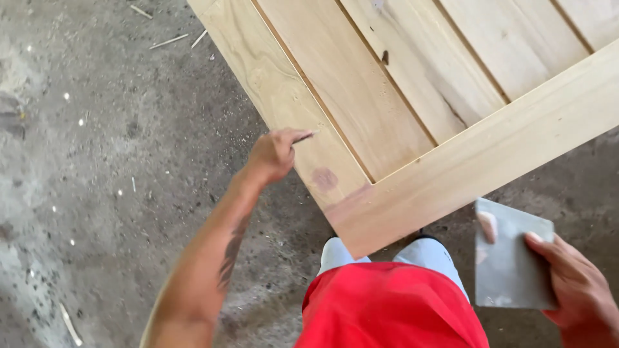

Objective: Apply wood filler paste to cracks and joints of a wooden door using a putty knife.

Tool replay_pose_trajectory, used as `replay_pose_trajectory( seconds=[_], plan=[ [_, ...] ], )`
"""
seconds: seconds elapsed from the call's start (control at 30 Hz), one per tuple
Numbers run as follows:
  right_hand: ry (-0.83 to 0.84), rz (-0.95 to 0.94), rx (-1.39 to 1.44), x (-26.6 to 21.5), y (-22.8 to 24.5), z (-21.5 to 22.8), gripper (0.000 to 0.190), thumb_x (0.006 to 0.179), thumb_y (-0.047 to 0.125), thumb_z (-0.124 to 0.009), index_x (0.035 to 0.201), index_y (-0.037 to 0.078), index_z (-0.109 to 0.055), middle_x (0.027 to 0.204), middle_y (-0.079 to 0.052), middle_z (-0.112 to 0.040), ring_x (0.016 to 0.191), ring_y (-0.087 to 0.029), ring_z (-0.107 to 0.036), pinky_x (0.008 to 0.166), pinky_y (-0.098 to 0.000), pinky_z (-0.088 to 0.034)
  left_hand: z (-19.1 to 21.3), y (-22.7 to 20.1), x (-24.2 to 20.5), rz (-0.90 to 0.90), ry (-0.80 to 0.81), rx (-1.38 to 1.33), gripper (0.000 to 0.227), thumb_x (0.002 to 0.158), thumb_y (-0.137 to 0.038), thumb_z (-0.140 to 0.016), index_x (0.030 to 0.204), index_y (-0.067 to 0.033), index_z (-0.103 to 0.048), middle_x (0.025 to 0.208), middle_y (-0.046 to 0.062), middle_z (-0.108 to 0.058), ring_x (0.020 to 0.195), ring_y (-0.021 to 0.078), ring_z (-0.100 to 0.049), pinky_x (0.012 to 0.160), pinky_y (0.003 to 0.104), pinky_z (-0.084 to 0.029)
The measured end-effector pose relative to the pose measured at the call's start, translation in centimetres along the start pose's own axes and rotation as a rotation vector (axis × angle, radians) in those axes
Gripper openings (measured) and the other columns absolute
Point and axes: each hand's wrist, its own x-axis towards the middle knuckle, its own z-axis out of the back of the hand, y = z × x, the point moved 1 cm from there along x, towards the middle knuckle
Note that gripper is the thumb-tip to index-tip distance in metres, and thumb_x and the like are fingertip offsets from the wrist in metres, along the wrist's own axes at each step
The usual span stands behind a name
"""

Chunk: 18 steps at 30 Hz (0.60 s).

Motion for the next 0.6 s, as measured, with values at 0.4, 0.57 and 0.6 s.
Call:
replay_pose_trajectory(
  seconds=[0.4, 0.57, 0.6],
  plan=[
    [-0.448, -0.322, -0.038, -8.0, -8.7, -8.3, 0.049, 0.107, 0.038, -0.053, 0.147, 0.009, -0.056, 0.112, -0.01, -0.067, 0.093, -0.022, -0.063, 0.082, -0.0344, -0.049, -4.9, 4.1, 5.3, -0.017, 0.238, 0.354, 0.046, 0.1, -0.009, -0.043, 0.138, -0.0222, -0.063, 0.137, 0.004, -0.065, 0.118, 0.0244, -0.062, 0.104, 0.047, -0.046],
    [-0.485, -0.308, 0.114, -9.7, -8.0, -12.1, 0.05, 0.107, 0.037, -0.054, 0.148, 0.007, -0.056, 0.11, -0.007, -0.065, 0.092, -0.02, -0.061, 0.08, -0.0393, -0.05, -6.6, 4.1, 1.8, -0.159, 0.097, 0.415, 0.044, 0.096, -0.013, -0.048, 0.135, -0.0221, -0.066, 0.137, 0.005, -0.065, 0.119, 0.0271, -0.061, 0.103, 0.046, -0.044],
    [-0.487, -0.277, 0.139, -9.9, -7.7, -12.6, 0.05, 0.107, 0.036, -0.054, 0.148, 0.006, -0.056, 0.109, -0.008, -0.065, 0.092, -0.019, -0.062, 0.08, -0.0398, -0.051, -6.2, 3.8, 1.2, -0.196, 0.074, 0.418, 0.044, 0.095, -0.013, -0.05, 0.134, -0.0228, -0.067, 0.136, 0.005, -0.065, 0.12, 0.0272, -0.061, 0.103, 0.046, -0.043]
  ],
)
